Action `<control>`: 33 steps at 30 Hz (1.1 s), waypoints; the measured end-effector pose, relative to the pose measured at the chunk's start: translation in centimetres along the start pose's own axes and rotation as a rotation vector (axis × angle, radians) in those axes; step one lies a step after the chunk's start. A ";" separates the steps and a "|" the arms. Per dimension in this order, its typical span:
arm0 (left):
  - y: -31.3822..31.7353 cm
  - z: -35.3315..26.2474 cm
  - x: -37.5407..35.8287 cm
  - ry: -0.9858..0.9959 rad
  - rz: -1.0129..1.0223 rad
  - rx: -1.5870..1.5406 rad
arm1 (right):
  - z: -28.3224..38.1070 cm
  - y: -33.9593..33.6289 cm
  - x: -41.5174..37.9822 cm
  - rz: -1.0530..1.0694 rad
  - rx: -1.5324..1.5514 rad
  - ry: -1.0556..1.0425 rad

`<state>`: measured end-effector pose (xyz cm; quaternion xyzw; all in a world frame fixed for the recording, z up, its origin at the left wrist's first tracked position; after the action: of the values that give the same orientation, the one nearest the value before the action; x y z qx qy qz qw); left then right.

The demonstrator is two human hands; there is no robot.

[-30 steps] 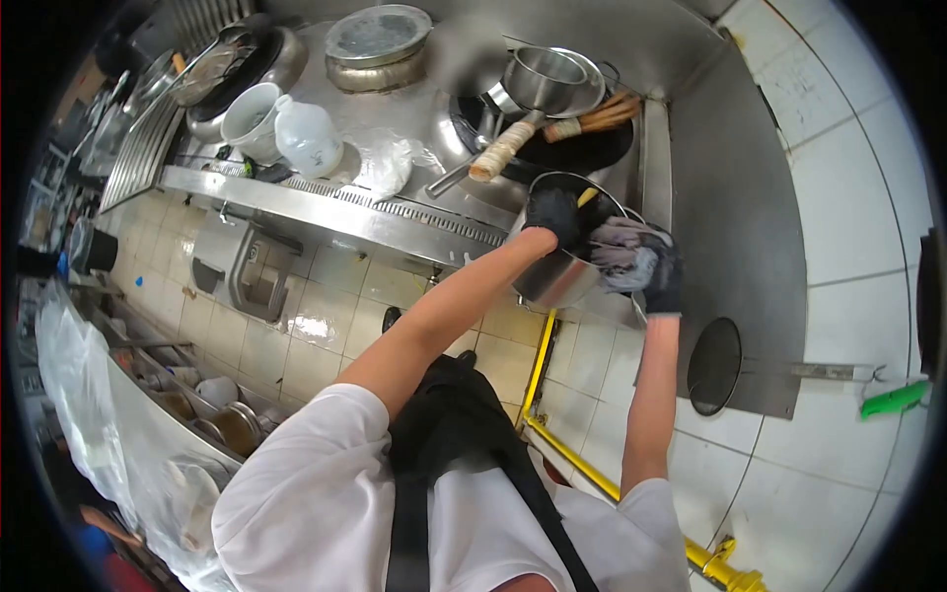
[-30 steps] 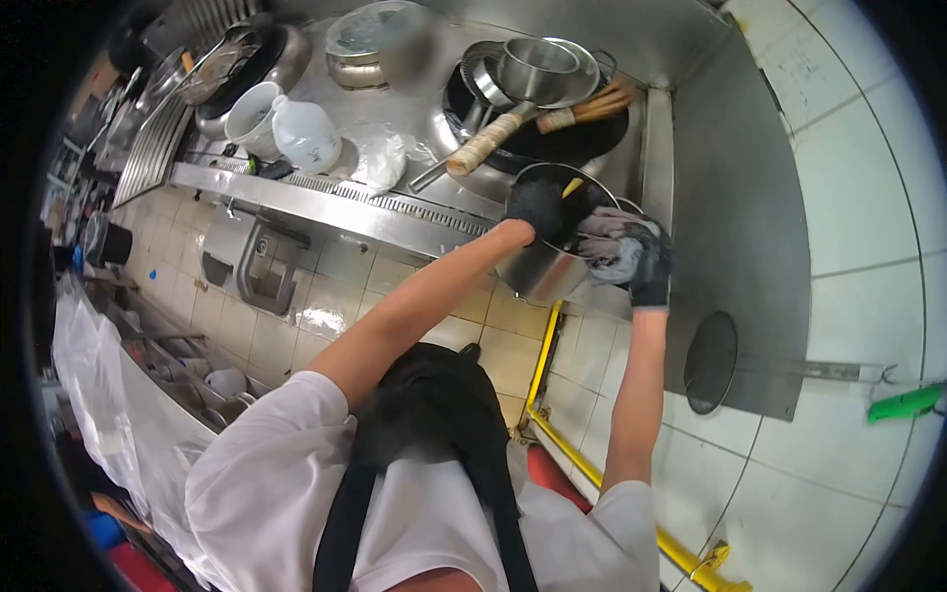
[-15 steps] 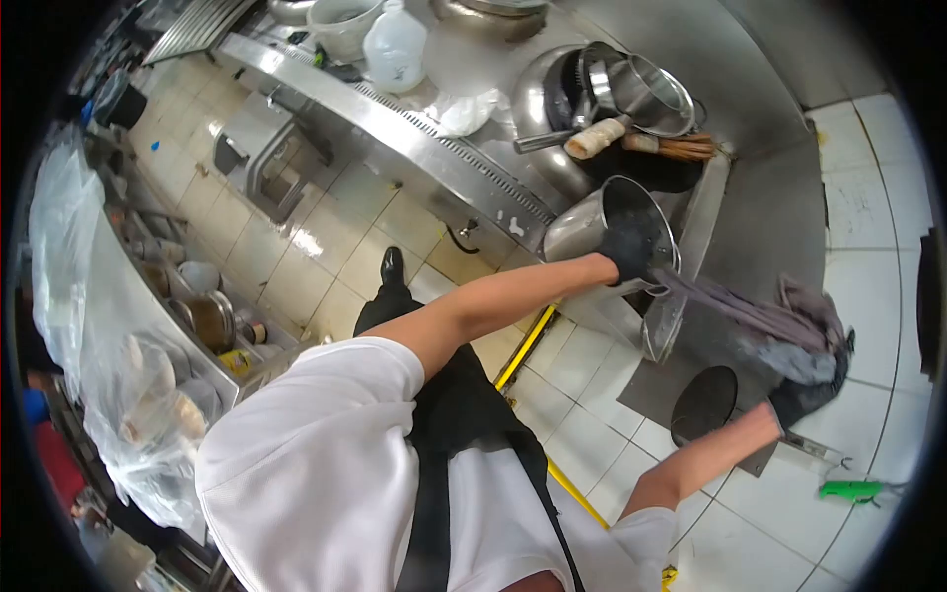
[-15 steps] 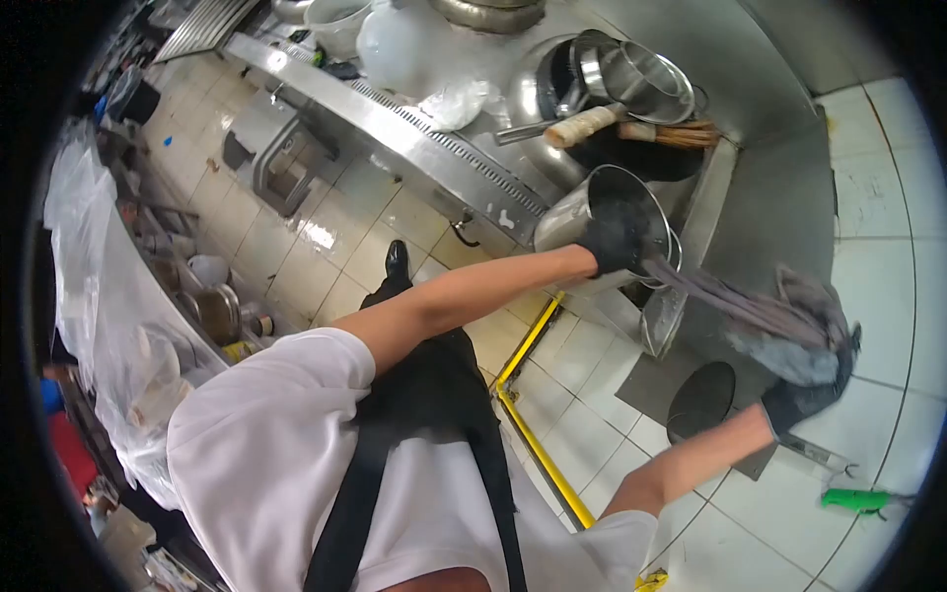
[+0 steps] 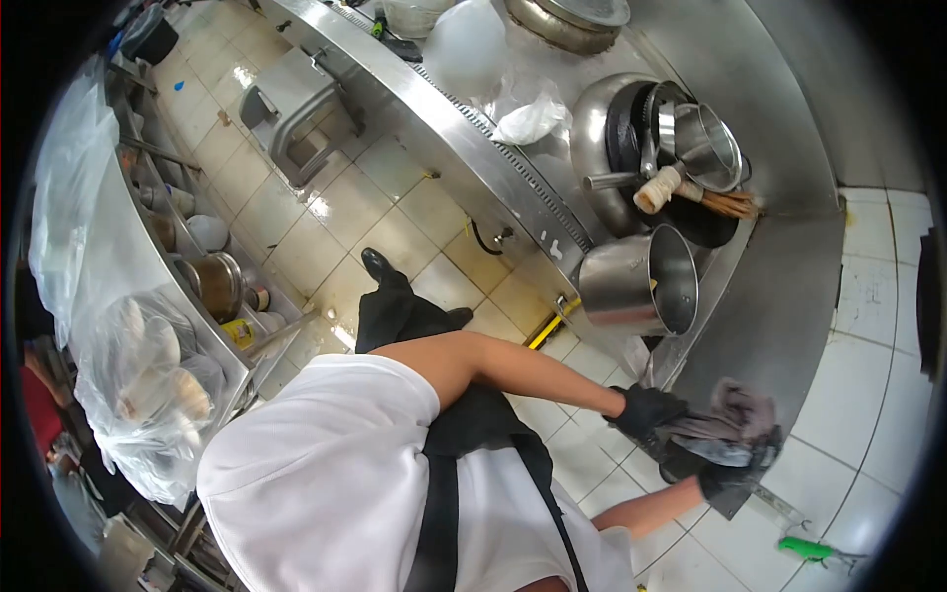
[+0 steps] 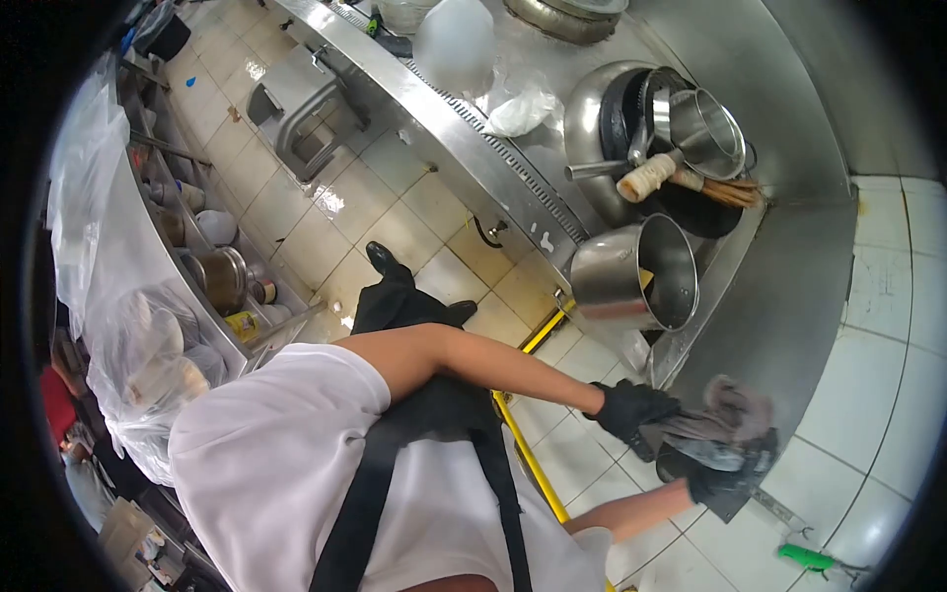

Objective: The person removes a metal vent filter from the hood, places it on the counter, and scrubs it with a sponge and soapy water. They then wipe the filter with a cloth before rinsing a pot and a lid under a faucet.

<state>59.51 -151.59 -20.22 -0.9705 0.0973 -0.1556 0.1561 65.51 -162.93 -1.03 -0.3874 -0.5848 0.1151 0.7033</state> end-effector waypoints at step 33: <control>-63.4 18.1 -68.6 -0.759 -1.390 0.433 | 75.2 78.3 21.6 1.203 2.591 1.217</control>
<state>10.40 -71.23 -34.05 -0.7442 -0.6179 0.1067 0.2302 25.94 -66.05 -37.23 0.3081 0.5112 0.6107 0.5204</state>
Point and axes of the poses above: each hand's wrist, its own x-axis towards the middle knuckle, its own y-axis out of the palm, z = x × y, the point moved 6 cm from there along x, towards the middle knuckle, and after that the axes turned 12 degrees about x, right-handed, at the moved point
